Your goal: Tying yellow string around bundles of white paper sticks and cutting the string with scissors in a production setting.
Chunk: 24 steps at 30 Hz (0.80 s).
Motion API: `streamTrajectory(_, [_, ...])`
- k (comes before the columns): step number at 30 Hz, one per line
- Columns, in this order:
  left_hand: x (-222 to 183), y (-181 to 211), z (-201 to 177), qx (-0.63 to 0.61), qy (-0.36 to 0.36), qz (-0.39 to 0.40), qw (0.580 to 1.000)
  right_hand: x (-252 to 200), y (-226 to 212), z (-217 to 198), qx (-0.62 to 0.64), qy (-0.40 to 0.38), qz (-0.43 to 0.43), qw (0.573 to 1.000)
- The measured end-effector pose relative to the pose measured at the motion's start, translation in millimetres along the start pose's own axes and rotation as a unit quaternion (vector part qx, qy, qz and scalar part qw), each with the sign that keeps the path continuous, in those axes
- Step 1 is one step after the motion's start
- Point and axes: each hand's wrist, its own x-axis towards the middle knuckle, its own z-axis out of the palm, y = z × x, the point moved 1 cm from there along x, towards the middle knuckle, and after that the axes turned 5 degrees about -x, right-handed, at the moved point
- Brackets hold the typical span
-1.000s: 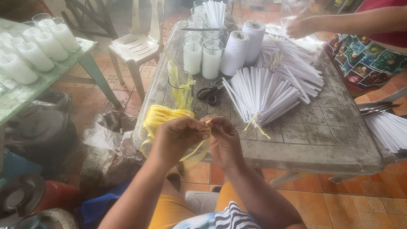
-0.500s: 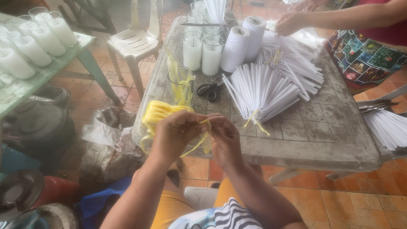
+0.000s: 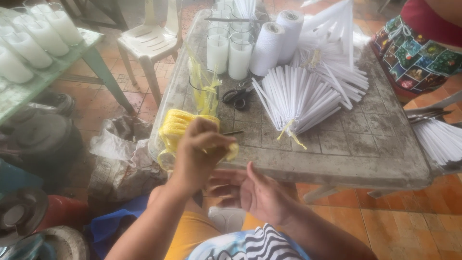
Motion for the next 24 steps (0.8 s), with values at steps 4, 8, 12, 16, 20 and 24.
streamTrajectory(4, [-36,23,28,0.163,-0.038,0.208,0.964,-12,-6,-8,0.148,0.070,0.068,0.984])
streamTrajectory(8, [-78,17,49,0.240,-0.093,0.238,0.936,-25,10,-55,0.144,0.101,0.094,0.980])
streamTrajectory(12, [-106,19,65,0.218,-0.138,0.209,0.943,-21,23,-68,0.007,0.236,0.152,0.960])
streamTrajectory(16, [-113,17,68,0.238,-0.135,0.212,0.938,0,23,-81,0.027,0.266,0.160,0.950])
streamTrajectory(20, [-127,5,76,0.234,-0.154,0.195,0.940,30,8,-86,-0.016,0.244,0.170,0.955])
streamTrajectory(24, [-129,-4,80,0.244,-0.162,0.192,0.937,61,-6,-93,-0.115,0.244,0.150,0.951])
